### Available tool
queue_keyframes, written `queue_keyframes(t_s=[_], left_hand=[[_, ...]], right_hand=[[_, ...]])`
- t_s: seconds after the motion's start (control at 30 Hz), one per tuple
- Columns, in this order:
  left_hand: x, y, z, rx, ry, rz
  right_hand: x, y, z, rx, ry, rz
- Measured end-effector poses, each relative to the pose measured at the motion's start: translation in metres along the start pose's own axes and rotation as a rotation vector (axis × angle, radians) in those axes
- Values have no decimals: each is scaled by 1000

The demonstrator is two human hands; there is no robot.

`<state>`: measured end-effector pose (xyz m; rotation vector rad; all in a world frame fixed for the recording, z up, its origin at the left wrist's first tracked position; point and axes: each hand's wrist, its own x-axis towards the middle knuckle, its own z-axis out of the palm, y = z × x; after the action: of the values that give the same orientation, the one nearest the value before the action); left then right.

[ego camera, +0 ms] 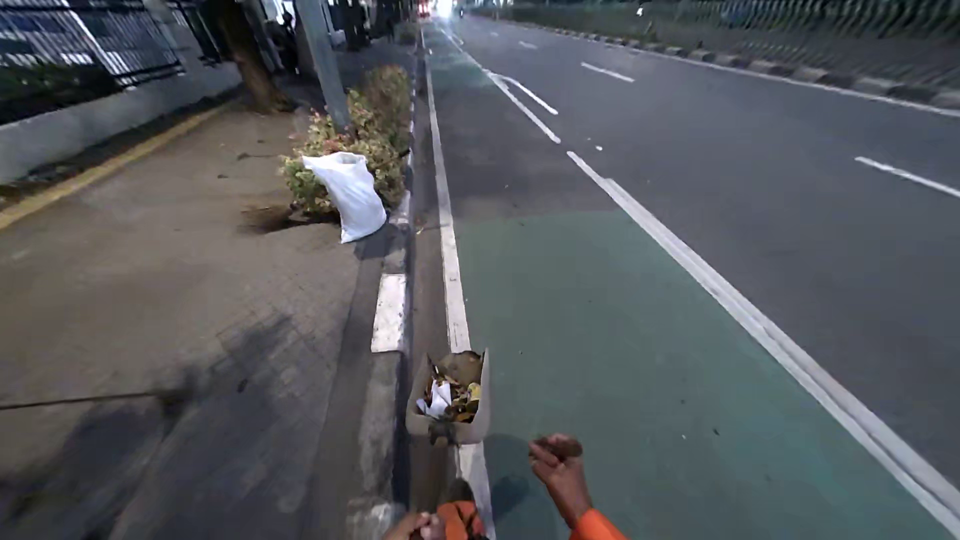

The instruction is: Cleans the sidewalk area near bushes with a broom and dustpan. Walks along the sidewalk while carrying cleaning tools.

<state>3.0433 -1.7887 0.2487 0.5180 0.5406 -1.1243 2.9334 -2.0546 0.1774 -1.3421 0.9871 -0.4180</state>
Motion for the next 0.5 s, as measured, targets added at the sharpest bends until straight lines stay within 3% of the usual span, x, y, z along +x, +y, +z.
queue_keyframes(t_s=[0.17, 0.27, 0.33, 0.43, 0.5], left_hand=[[118, 154, 166, -28, 55, -43], [202, 240, 254, -35, -19, -30], [267, 294, 305, -27, -49, 9], [363, 367, 385, -53, -23, 80], [418, 424, 439, -80, -71, 107]], right_hand=[[170, -95, 120, -184, -219, -82], [291, -144, 207, -276, -305, -175], [376, -160, 274, -195, -261, -270], [509, -162, 377, 153, -73, -381], [594, -205, 438, 301, 62, -440]])
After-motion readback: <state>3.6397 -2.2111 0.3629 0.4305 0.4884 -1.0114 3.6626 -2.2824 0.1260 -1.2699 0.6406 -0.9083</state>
